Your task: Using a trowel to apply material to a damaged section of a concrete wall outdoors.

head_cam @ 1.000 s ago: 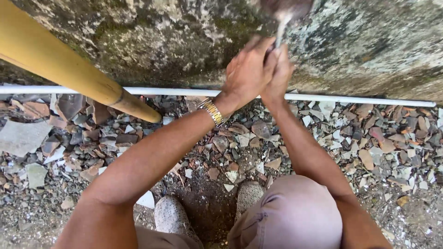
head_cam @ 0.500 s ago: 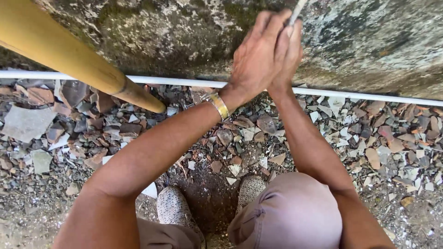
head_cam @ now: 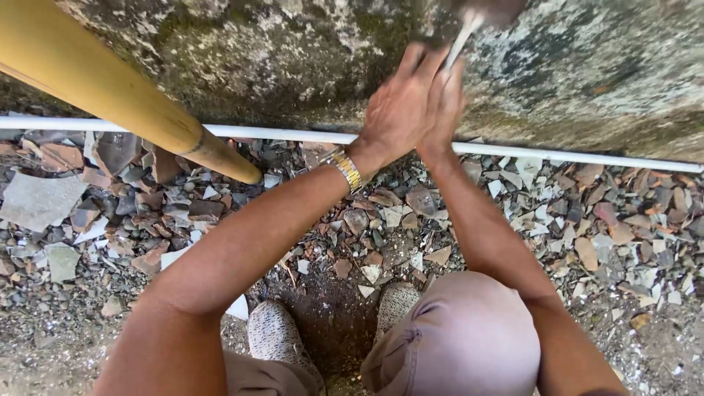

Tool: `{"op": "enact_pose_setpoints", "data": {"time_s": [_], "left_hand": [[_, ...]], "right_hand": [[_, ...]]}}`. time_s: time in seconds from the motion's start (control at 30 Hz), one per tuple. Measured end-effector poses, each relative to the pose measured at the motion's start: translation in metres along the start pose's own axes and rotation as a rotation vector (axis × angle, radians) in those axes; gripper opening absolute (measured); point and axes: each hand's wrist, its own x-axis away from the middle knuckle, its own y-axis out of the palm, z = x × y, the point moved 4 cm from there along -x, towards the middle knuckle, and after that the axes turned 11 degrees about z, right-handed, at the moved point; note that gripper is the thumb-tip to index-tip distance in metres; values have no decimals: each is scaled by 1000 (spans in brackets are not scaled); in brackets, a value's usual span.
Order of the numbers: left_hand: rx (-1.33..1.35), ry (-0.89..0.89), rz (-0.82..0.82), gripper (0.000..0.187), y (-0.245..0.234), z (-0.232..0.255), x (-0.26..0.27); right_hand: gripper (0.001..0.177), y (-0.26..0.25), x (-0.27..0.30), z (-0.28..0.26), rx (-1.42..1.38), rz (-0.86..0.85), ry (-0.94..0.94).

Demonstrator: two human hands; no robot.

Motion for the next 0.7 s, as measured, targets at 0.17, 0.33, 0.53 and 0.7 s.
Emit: {"op": "enact_pose_setpoints", "data": {"time_s": [0.17, 0.33, 0.53, 0.7], "left_hand": [[-123, -103, -245, 43, 18, -11, 17], [-33, -53, -39, 36, 9, 22, -1], [-108, 10, -69, 40, 39, -20, 29], [-251, 40, -179, 41, 32, -1, 18]], "right_hand": [[32, -12, 25, -6, 582, -137, -277], [25, -20, -5, 7, 65, 22, -102], [22, -32, 30, 45, 446, -73, -151], [16, -36, 22, 47, 364, -43, 103]]}}
